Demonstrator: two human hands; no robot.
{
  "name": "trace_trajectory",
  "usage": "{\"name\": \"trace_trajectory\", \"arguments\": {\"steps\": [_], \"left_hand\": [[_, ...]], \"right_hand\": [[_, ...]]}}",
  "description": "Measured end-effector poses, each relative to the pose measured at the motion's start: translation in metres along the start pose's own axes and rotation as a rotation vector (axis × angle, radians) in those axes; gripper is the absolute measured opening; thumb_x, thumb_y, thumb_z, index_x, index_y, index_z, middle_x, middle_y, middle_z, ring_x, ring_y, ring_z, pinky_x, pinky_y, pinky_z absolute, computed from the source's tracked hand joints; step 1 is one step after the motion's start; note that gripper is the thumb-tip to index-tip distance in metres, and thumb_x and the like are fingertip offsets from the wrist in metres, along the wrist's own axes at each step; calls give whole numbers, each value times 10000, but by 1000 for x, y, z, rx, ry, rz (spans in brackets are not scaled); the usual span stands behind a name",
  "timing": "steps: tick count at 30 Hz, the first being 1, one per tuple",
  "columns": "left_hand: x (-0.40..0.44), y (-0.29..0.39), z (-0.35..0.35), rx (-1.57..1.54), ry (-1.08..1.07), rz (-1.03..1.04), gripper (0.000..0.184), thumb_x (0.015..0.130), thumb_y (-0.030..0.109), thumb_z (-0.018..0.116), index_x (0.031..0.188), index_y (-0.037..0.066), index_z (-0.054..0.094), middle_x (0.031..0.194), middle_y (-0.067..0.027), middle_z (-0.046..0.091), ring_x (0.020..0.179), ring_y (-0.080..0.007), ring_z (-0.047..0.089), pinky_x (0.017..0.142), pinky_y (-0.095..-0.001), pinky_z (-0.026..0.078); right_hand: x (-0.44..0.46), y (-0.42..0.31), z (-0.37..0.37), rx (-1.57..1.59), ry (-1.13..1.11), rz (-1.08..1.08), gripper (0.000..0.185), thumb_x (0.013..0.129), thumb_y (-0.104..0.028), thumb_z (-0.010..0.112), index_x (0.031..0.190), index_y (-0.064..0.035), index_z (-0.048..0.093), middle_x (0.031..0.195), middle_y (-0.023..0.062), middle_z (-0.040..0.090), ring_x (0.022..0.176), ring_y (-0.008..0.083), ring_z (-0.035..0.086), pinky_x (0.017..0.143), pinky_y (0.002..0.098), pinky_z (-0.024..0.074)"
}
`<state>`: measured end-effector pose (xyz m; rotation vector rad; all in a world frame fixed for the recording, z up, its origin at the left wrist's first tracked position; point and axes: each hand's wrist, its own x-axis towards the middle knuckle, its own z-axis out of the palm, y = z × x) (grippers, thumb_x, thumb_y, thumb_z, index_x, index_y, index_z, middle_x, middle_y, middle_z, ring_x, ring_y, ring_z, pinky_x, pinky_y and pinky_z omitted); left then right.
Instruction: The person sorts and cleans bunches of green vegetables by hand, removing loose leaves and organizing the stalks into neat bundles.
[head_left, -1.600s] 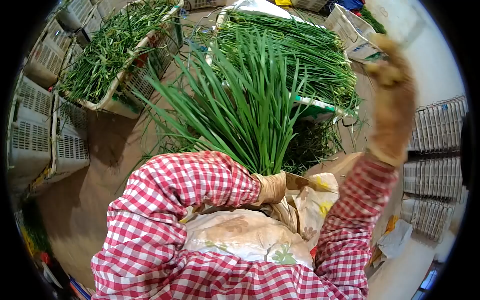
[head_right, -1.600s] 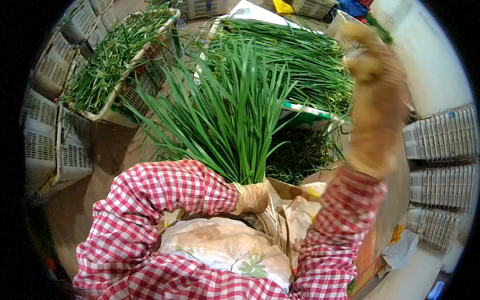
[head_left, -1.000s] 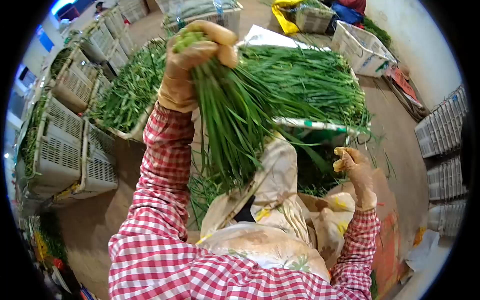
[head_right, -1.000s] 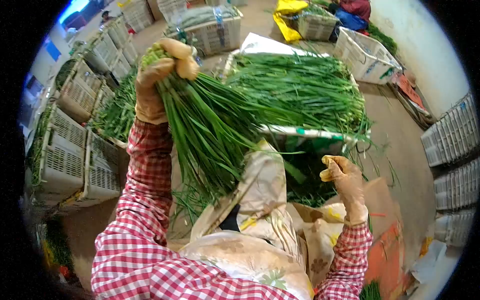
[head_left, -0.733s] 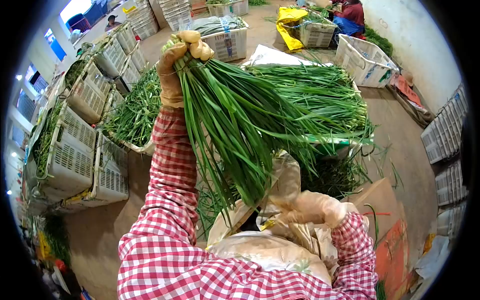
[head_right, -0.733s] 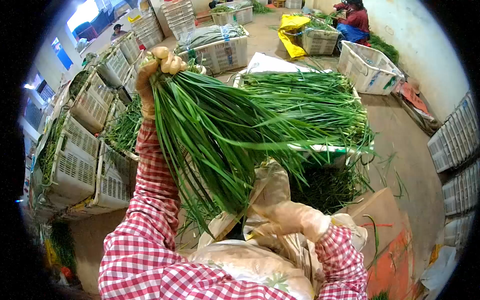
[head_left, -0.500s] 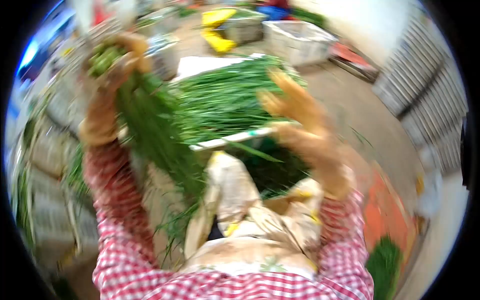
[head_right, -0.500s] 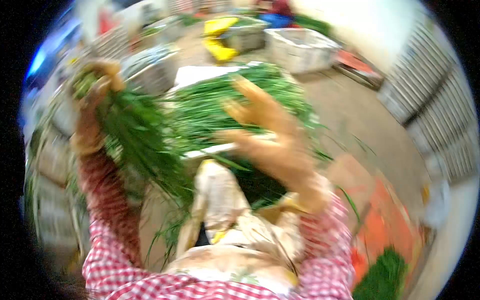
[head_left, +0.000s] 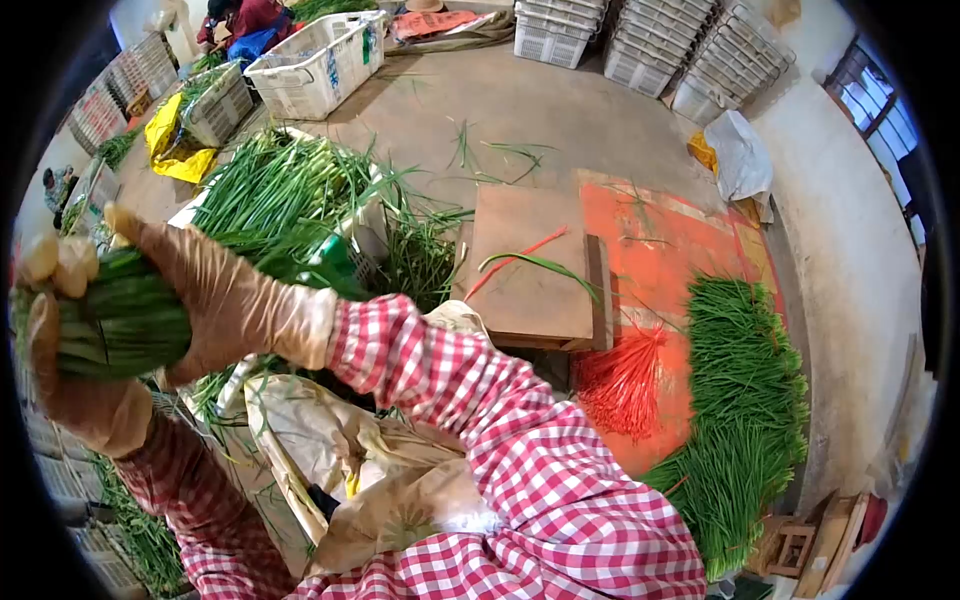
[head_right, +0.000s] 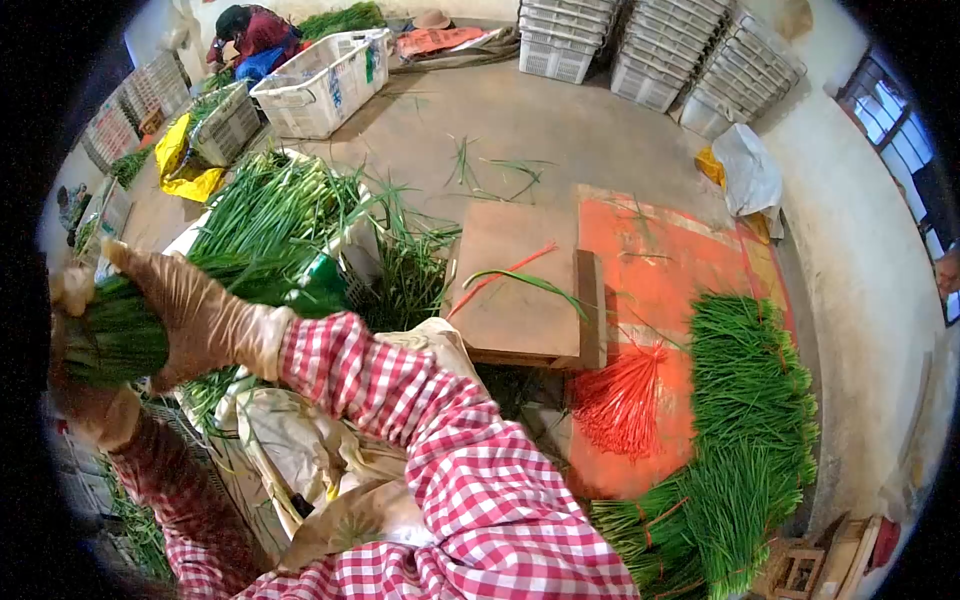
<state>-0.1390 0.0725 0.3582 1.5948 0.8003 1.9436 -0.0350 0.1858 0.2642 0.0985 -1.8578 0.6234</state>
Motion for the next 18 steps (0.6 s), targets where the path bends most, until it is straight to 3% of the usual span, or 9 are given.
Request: {"name": "trace_trajectory", "arguments": {"steps": [1,2,3,7,9,13,16,17,18], "left_hand": [[9,-7,2,-70,-18,-18,370,920,160,480,1243,-18,511,1324,-229,459,1169,-335,533,949,-413,492],[24,-21,6,-93,-120,43,412,923,239,469,1247,-16,491,1239,-177,496,1101,-286,533,954,-384,457],[36,-32,8,-115,-218,99,463,926,317,459,1251,-13,472,1155,-124,532,1032,-236,533,960,-356,422],[49,-84,89,-249,44,38,447,940,268,473,1307,11,457,1318,-197,472,1214,-286,480,1022,-422,417],[46,-111,140,-435,243,-140,478,958,320,467,1340,34,440,1355,-194,475,1260,-263,462,1050,-434,392],[24,-217,153,-213,-196,-496,533,920,465,522,1323,116,509,1210,-85,607,1168,-218,530,1044,-378,357],[-31,-279,142,-11,-452,-695,421,926,294,579,1283,72,547,1184,-77,618,1134,-170,541,979,-319,406],[-53,-303,140,-9,-539,-749,378,928,233,585,1261,55,565,1168,-74,625,1115,-158,550,954,-296,426],[-72,-322,145,41,-644,-783,351,924,193,585,1241,42,577,1136,-71,635,1069,-150,567,908,-287,449]], "right_hand": [[5,1,-12,217,30,-26,1360,494,-453,845,1471,-8,11,1204,242,531,1097,369,563,915,437,458],[3,0,-27,83,83,34,1199,592,-319,800,1478,-79,28,1143,224,545,999,381,597,828,394,529],[6,0,-44,-29,171,-104,1098,628,-290,772,1458,-75,86,1028,220,583,954,397,605,801,418,530],[-7,-22,-151,-456,-112,346,828,630,-234,760,1322,-65,336,865,166,638,792,385,642,761,403,530],[-17,-32,-213,-600,-245,504,664,636,-218,755,1210,-48,467,930,161,651,817,359,651,754,400,527],[-73,-55,-319,-858,-231,646,595,692,-184,692,1240,-56,497,1066,196,631,973,359,620,833,425,498],[-130,-74,-367,-1089,-188,924,526,721,-192,668,1203,-39,526,1074,193,635,1018,354,611,864,412,486],[-153,-81,-377,-1073,-211,977,489,723,-187,675,1165,-21,546,1013,170,663,951,322,646,833,382,505],[-187,-83,-390,-928,-72,1198,514,738,-312,735,1136,-34,567,992,107,658,930,224,647,829,363,509]]}}
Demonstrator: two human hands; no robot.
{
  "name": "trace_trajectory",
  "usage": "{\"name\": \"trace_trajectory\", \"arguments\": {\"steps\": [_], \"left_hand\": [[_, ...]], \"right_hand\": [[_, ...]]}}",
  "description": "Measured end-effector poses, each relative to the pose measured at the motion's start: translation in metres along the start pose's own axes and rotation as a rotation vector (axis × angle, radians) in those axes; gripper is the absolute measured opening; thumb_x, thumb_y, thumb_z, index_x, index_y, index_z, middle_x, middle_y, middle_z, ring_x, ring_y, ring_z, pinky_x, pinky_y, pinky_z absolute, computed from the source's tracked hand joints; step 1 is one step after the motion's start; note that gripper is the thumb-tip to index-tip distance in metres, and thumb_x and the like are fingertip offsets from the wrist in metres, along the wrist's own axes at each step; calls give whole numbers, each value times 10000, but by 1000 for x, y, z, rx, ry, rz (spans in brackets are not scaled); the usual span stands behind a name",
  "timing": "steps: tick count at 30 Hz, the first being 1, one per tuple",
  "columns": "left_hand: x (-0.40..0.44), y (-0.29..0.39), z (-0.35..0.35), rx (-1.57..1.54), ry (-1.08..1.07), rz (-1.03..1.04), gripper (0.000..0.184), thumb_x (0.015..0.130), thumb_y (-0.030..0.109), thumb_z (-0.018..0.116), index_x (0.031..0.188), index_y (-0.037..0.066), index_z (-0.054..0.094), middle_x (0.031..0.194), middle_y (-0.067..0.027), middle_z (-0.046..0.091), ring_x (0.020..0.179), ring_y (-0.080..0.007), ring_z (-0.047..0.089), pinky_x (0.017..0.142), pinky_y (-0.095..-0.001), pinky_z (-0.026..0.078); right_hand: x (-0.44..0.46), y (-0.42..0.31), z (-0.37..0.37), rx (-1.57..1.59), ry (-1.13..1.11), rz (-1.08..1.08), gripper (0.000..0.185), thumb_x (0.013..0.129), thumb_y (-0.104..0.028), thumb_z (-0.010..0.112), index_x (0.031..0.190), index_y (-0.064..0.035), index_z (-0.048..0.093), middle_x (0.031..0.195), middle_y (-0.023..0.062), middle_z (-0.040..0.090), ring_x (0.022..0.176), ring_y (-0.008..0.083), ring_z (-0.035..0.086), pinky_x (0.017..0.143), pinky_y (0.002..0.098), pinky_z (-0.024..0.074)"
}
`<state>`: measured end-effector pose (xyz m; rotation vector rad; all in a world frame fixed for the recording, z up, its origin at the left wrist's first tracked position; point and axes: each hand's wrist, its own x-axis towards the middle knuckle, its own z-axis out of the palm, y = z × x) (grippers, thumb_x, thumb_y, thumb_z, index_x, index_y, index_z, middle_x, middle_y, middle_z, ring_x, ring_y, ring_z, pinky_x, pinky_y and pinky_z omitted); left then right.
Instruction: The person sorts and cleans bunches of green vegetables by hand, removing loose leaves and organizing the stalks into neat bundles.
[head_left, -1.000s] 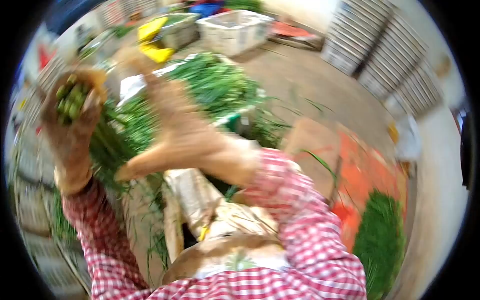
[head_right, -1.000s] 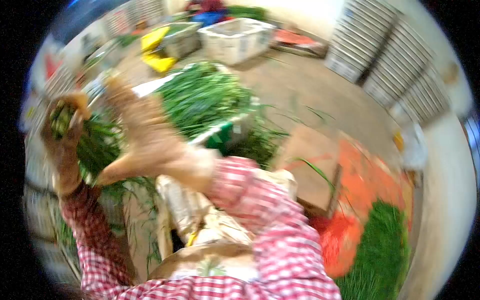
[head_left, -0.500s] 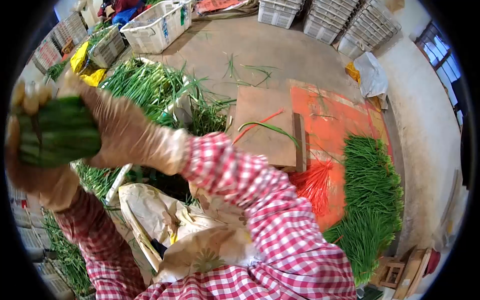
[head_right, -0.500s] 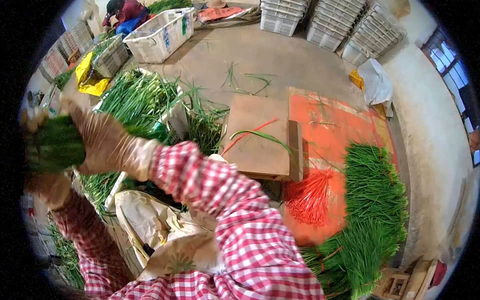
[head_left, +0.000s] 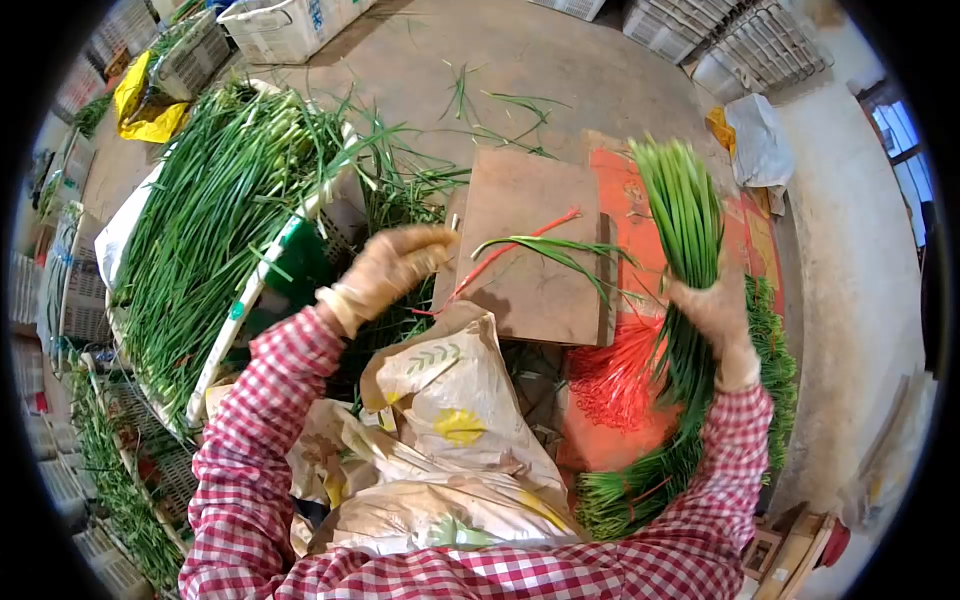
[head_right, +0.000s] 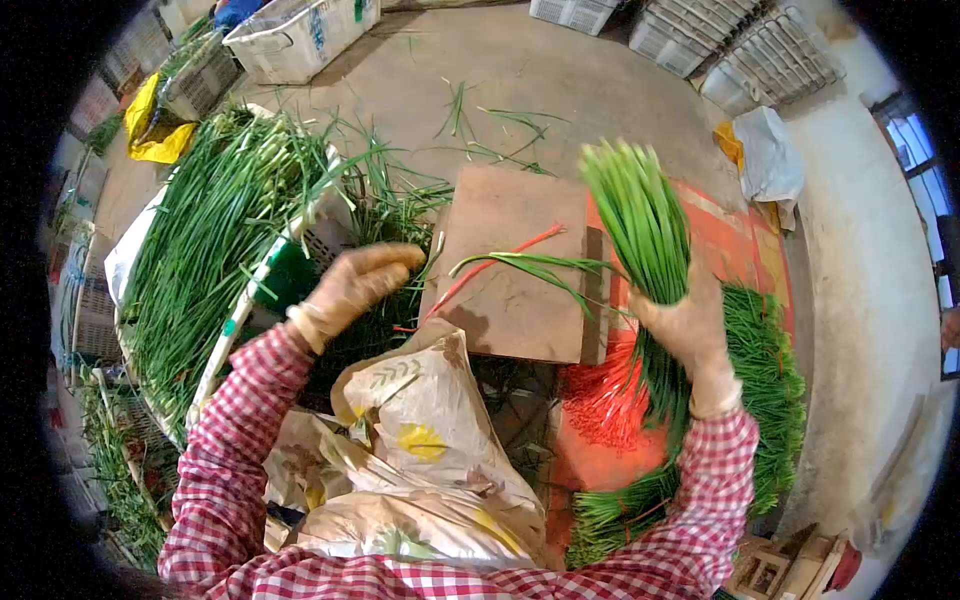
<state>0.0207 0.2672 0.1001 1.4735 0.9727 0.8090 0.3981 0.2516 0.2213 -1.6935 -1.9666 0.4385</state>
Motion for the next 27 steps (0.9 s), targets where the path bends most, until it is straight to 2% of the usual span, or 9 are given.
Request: {"name": "trace_trajectory", "arguments": {"steps": [3,7,9,13,19,23,24,25,27], "left_hand": [[20,-38,39,322,-231,-34,313,894,180,606,1159,13,617,1006,-103,672,922,-215,630,787,-322,501],[54,-57,88,1125,-169,99,270,825,223,595,1009,32,543,775,-158,649,706,-288,655,567,-407,494],[74,-74,105,1112,-53,-122,249,787,161,604,972,-5,596,732,-153,665,704,-317,673,577,-423,527],[87,-107,113,1229,-161,-107,239,788,167,607,960,3,621,753,-151,676,734,-308,685,584,-408,537],[75,-84,100,822,-103,-100,211,814,252,609,812,45,646,738,-151,658,719,-317,657,639,-418,518],[21,-45,52,536,-125,-115,166,802,178,655,780,19,614,615,-87,595,532,-130,545,516,-310,470],[7,-35,40,542,-125,-210,254,803,271,640,767,20,619,635,-147,615,573,-274,616,573,-384,492],[-10,-45,26,535,-140,-171,187,812,211,664,770,37,611,604,-85,574,500,-148,513,505,-319,458],[-23,-34,1,746,-381,-304,219,830,248,651,749,50,603,596,-106,562,475,-240,522,478,-364,448]], "right_hand": [[-36,43,31,219,-14,241,618,691,-390,812,1124,-34,555,951,36,616,859,170,568,788,322,474],[-66,64,73,663,75,338,538,711,-193,815,1148,-43,539,932,43,640,811,167,609,764,304,495],[-63,68,74,666,89,319,553,722,-180,808,1172,-42,516,944,43,634,822,165,608,781,303,495],[-63,87,66,705,35,485,392,736,-115,771,1060,-26,569,883,31,637,758,118,598,704,242,507],[-73,114,63,589,159,433,328,744,-85,758,1009,-12,580,845,43,653,717,111,614,666,239,523],[-88,117,67,623,131,497,340,740,-70,759,1019,-12,572,841,42,647,715,113,611,667,240,522],[-94,124,70,565,133,495,359,740,-77,762,1036,-18,567,855,41,646,720,112,610,661,247,521],[-96,122,69,569,132,499,359,740,-77,762,1036,-18,567,855,41,646,720,112,610,661,247,521],[-98,112,70,628,116,540,393,745,-100,764,1073,-29,561,892,51,642,722,119,609,662,260,523]]}}
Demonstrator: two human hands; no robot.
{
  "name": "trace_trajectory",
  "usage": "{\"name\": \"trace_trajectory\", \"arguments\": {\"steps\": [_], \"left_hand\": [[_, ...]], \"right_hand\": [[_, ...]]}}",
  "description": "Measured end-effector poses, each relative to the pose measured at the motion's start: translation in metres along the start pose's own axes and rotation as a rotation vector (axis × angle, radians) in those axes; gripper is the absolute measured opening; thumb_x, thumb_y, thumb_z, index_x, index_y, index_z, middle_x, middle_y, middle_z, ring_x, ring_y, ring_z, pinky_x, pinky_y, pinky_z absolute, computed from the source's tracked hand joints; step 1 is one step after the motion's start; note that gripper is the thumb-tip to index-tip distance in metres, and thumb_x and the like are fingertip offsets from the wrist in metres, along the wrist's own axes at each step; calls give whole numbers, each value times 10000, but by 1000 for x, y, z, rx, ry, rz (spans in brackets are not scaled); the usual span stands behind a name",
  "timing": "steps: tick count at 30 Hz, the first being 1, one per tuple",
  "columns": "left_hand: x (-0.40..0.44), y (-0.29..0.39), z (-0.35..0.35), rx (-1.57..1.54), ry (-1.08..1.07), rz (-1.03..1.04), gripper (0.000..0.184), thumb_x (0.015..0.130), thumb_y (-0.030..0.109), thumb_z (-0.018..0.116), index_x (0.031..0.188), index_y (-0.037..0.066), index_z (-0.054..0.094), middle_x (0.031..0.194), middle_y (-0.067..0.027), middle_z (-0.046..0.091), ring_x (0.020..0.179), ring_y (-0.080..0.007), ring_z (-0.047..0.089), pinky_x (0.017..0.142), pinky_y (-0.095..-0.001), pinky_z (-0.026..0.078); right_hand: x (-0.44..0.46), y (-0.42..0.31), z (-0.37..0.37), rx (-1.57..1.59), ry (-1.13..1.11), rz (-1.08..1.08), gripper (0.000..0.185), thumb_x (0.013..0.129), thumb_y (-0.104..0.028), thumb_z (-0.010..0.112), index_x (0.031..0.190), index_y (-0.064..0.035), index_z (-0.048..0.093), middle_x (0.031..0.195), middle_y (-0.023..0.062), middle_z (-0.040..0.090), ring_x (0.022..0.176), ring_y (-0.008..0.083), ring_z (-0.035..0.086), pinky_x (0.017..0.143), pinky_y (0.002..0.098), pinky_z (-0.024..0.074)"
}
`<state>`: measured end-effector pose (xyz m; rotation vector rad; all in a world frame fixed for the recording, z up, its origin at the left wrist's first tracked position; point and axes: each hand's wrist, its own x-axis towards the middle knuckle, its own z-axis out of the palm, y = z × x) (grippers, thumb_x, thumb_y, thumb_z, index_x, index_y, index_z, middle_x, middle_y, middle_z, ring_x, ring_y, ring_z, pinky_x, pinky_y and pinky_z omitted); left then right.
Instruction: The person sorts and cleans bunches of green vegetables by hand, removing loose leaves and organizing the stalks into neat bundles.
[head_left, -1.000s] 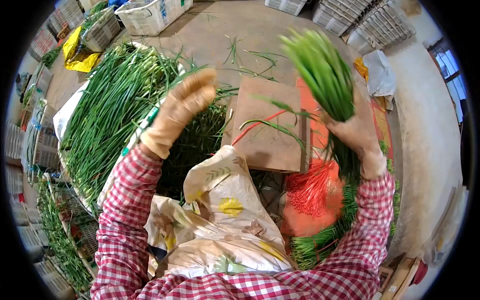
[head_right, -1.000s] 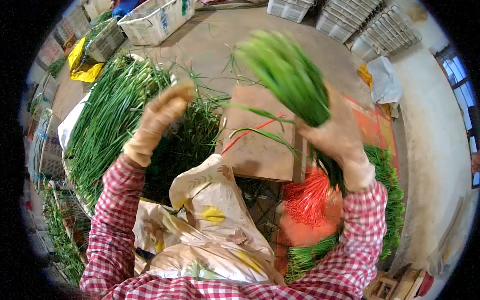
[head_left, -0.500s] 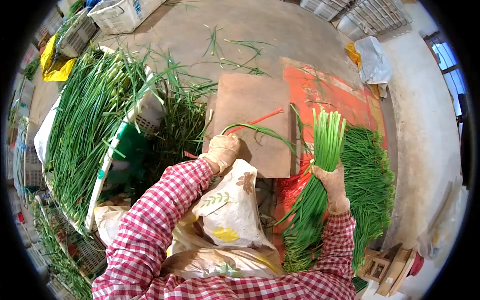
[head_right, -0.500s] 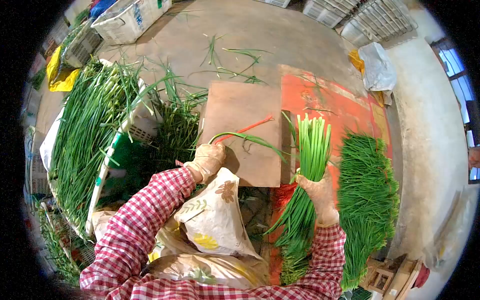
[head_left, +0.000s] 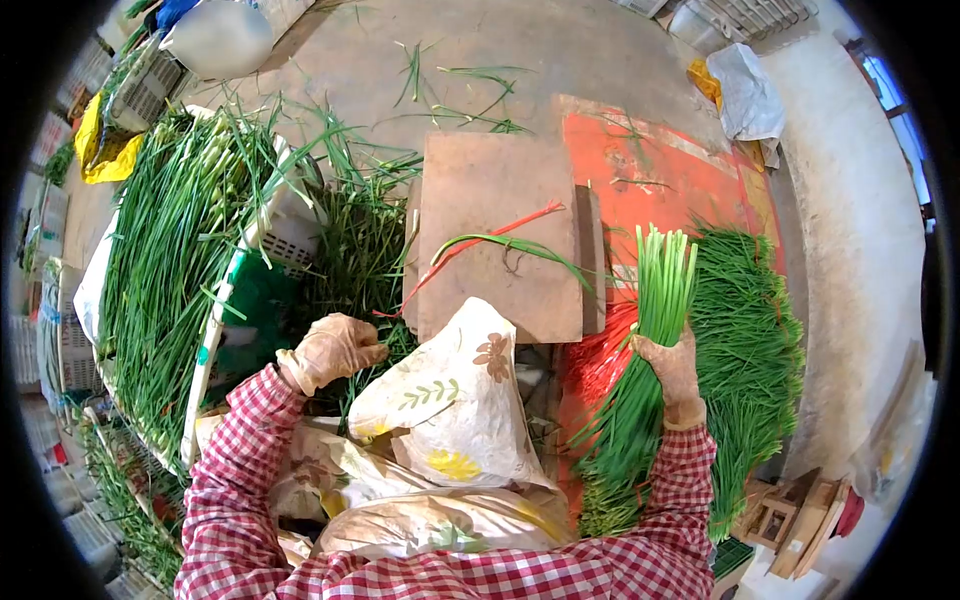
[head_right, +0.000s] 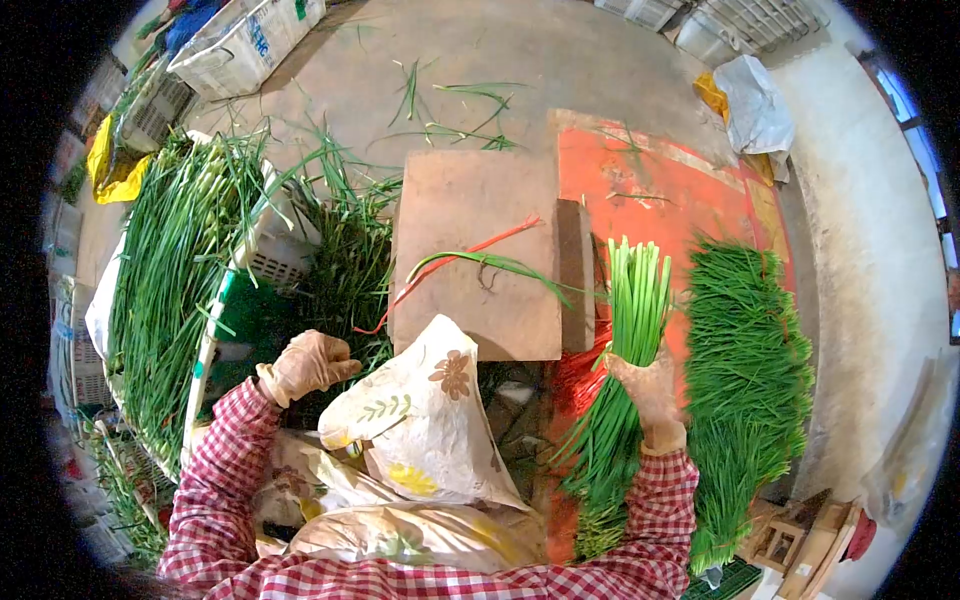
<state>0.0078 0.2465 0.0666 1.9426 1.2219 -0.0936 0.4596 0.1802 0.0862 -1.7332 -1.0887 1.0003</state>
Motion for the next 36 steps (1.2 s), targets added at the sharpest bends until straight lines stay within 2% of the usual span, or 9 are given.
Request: {"name": "trace_trajectory", "arguments": {"steps": [6,11,13,16,24,26,32,34,36], "left_hand": [[79,26,13,182,799,274,106,816,158,643,841,56,631,766,-118,625,759,-307,604,708,-403,479],[144,54,10,335,551,46,229,865,260,580,972,71,652,898,-103,637,826,-290,591,814,-396,453],[157,65,14,504,623,261,182,867,240,572,928,84,643,893,-101,628,819,-269,589,768,-383,477],[159,84,37,281,542,419,96,749,138,598,812,78,639,716,-115,631,675,-275,651,575,-389,522],[194,65,78,409,384,373,161,843,139,489,841,3,574,599,-151,610,561,-322,631,485,-427,490],[177,78,55,337,250,261,136,822,130,556,870,22,624,723,-152,661,694,-313,662,605,-417,519],[47,55,7,-716,-1,-4,97,899,98,608,892,8,573,614,0,550,522,-31,492,433,-210,385],[2,13,2,-815,18,-165,182,899,198,614,822,34,622,629,-26,604,517,-80,542,451,-263,425],[-21,-32,-2,331,-215,-371,303,886,312,600,692,86,653,658,-68,654,536,-157,597,487,-335,466]], "right_hand": [[-6,17,4,-82,-97,-24,427,707,-128,787,1076,-49,588,933,22,630,842,165,592,789,318,494],[-19,29,6,98,-79,104,533,695,-146,786,1159,-56,539,975,45,616,839,165,582,792,339,494],[-23,15,8,233,-64,145,574,700,-151,781,1199,-58,513,992,52,609,843,164,580,800,343,493],[-25,7,6,-245,-38,-34,544,732,-145,788,1184,-24,510,1003,23,593,828,125,572,738,289,518],[-28,38,1,3,-87,287,553,754,-128,750,1216,8,477,990,36,591,848,137,567,791,264,490],[-31,43,0,68,-72,279,509,778,-106,723,1209,11,479,987,52,598,859,148,583,795,284,507],[-36,55,-11,348,-74,274,359,845,-9,621,1176,18,484,971,122,625,893,227,632,792,384,564],[-37,62,-18,425,-96,247,327,855,8,602,1162,25,490,976,137,629,896,242,638,791,402,571],[-36,67,-19,430,-47,285,302,874,-1,578,1161,33,488,987,145,628,894,256,636,800,400,569]]}}
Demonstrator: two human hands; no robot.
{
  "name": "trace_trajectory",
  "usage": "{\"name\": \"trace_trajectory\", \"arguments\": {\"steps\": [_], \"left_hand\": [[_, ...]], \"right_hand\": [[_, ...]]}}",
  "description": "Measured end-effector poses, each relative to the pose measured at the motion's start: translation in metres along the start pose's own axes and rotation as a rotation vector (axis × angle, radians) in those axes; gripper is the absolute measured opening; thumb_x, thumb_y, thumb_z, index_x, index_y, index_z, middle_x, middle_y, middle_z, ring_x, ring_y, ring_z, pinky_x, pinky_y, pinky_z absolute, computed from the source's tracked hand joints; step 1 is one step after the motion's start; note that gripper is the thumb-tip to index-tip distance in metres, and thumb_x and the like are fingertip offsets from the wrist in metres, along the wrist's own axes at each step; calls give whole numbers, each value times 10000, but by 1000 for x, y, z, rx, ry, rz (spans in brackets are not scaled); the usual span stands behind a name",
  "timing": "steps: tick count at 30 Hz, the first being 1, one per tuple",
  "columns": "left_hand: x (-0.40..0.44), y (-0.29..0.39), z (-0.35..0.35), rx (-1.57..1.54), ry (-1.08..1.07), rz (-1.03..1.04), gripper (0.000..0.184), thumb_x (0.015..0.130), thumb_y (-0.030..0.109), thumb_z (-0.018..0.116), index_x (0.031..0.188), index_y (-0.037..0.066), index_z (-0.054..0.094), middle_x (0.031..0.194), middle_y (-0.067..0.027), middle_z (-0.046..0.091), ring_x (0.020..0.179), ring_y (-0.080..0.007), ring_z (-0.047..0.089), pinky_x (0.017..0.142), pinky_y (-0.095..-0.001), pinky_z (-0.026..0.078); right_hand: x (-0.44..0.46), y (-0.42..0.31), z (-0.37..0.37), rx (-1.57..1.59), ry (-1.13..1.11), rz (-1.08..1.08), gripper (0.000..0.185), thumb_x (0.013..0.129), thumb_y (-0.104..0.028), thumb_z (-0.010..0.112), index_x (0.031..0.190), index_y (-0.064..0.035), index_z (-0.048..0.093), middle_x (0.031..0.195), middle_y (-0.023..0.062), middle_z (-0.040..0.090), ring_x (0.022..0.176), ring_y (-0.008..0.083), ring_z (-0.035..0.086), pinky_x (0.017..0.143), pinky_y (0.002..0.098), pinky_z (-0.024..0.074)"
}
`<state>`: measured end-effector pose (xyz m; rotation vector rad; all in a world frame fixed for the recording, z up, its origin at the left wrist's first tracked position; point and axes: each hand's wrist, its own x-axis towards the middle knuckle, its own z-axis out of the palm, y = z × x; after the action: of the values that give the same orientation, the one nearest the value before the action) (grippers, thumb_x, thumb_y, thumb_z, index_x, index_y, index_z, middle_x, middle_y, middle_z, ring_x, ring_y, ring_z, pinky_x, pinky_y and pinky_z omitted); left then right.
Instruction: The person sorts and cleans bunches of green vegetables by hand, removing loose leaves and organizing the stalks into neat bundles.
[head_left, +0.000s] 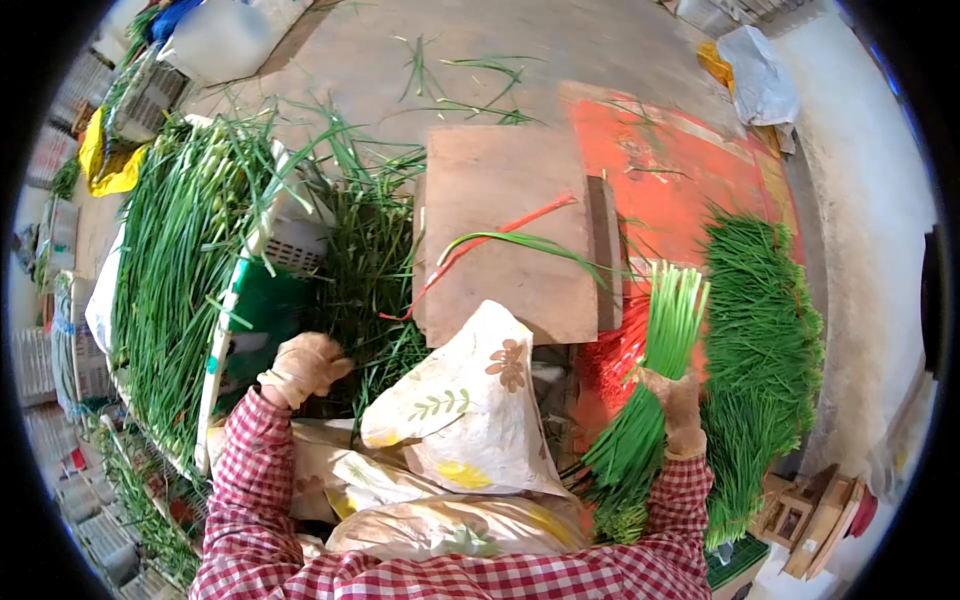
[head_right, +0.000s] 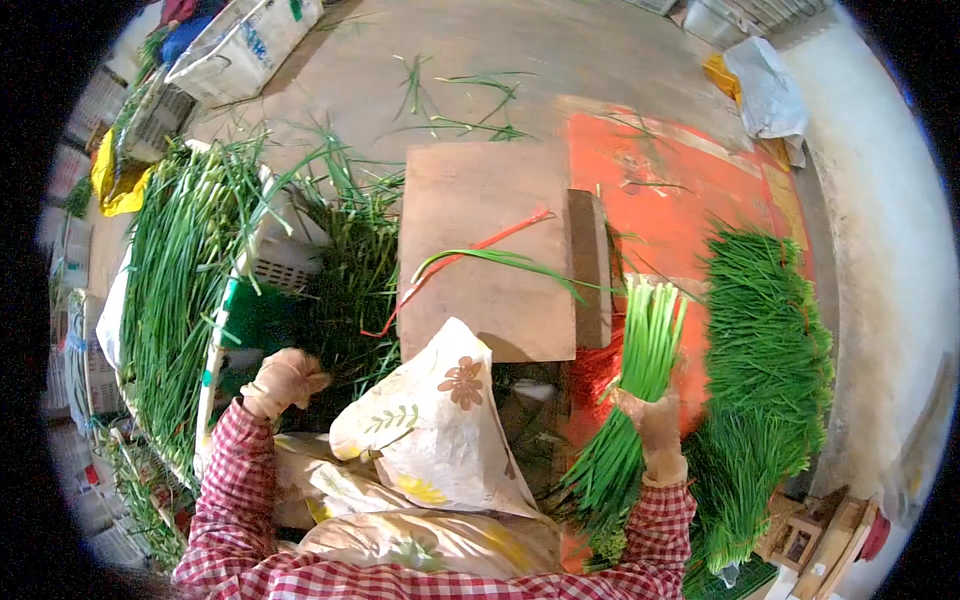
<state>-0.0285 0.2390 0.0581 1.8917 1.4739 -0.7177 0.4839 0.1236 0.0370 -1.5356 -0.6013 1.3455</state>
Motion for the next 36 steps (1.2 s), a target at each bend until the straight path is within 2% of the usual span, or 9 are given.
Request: {"name": "trace_trajectory", "arguments": {"steps": [2,5,7,10,22,24,30,31,36], "left_hand": [[9,-45,56,407,236,-122,361,859,380,585,614,129,670,692,-101,671,576,-235,635,532,-402,491],[12,13,7,55,839,210,144,852,171,561,922,148,684,685,-59,634,610,-256,623,535,-387,493],[39,47,-15,-102,951,300,184,823,116,586,987,146,664,742,-86,630,706,-260,629,607,-379,501],[85,92,-37,-177,784,254,207,813,221,645,972,96,687,877,-129,664,849,-311,617,765,-408,493],[148,116,-74,-72,791,250,70,718,85,639,763,32,641,809,-182,614,753,-321,612,664,-401,498],[135,101,-85,-576,662,369,68,776,7,606,792,10,540,730,-161,550,654,-292,546,598,-384,447],[93,92,-112,-485,777,804,105,791,-20,590,863,27,530,731,-110,519,665,-254,515,614,-346,442],[83,93,-118,-459,767,892,99,800,-23,581,867,30,531,740,-107,517,668,-252,514,619,-342,442],[27,112,-128,-673,380,766,87,798,-32,593,822,28,534,743,-25,513,681,-118,485,612,-269,424]], "right_hand": [[7,3,3,-180,-66,-102,312,864,-9,599,1156,25,496,993,123,628,891,231,633,799,376,564],[3,-2,11,-560,-149,-291,333,842,-23,640,1147,9,511,1005,78,627,886,181,628,799,328,555],[-2,-14,34,176,-52,37,357,793,-45,710,1101,9,538,1018,47,633,871,145,620,776,301,538],[-5,-15,42,-585,-52,-389,370,774,-52,726,1090,8,543,1007,55,638,856,158,619,775,303,526],[7,-5,29,-272,68,-66,491,735,-21,747,1166,-6,512,1040,68,612,851,162,598,777,320,533],[4,-4,31,-123,87,-6,543,738,-16,745,1210,-3,477,1088,81,595,860,172,596,799,329,538],[-8,-76,47,-477,16,-296,394,706,-91,783,1049,-6,609,898,45,659,767,129,639,677,271,541],[-15,-101,47,-622,-145,-301,520,806,-52,683,1261,21,441,1092,202,610,955,278,633,812,395,546],[-23,-151,75,160,-416,-79,627,755,78,674,1324,22,417,1151,266,588,948,289,653,786,402,553]]}}
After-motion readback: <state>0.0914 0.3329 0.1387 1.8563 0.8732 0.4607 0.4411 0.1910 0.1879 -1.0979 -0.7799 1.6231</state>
